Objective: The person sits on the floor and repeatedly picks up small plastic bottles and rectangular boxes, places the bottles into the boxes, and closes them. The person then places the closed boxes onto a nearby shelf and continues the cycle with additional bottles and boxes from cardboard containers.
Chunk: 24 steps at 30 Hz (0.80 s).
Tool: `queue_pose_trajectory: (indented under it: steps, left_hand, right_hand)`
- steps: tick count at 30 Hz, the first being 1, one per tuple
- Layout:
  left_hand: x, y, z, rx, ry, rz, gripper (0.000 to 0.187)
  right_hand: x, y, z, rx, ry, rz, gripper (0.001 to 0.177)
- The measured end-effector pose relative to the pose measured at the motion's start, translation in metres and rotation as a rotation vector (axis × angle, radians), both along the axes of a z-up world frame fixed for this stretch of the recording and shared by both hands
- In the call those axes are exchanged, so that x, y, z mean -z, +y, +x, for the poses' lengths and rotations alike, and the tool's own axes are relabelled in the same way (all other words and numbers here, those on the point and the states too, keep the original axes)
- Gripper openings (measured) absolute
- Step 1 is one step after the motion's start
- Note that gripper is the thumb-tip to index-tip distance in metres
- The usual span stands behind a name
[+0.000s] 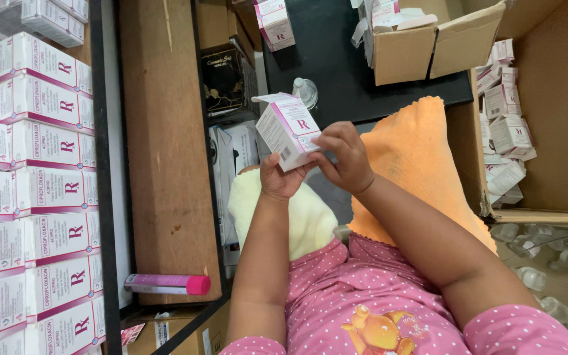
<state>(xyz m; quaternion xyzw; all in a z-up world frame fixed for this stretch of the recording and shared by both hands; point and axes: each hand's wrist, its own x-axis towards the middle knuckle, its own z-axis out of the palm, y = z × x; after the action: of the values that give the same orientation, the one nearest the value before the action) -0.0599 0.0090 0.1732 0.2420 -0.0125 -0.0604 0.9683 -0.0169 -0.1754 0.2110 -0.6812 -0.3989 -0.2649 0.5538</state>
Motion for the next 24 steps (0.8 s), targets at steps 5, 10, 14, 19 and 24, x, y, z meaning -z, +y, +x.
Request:
queue_pose_trajectory:
  steps: [5, 10, 14, 19, 24]
  left_hand:
    - [0.012, -0.004, 0.003, -0.243, 0.002, 0.230, 0.092]
    - [0.026, -0.023, 0.009, -0.601, -0.071, 1.120, 0.101]
    - [0.032, -0.036, 0.016, -0.775, -0.123, 1.602, 0.103]
    - [0.032, -0.053, 0.025, -0.693, -0.281, 1.556, 0.109]
    - [0.036, -0.043, 0.036, -0.744, -0.066, 1.495, 0.099]
  right_hand:
    - [0.020, -0.003, 0.016, -0.028, 0.252, -0.041, 0.021]
    - [0.031, -0.016, 0.036, -0.218, 0.475, 0.018, 0.041]
    - [0.033, -0.012, 0.038, -0.104, 0.483, -0.079, 0.093]
    - [0.027, -0.011, 0.060, -0.035, 0.796, -0.047, 0.095]
    - [0.028, -0.033, 0.123, 0.047, 0.792, -0.078, 0.089]
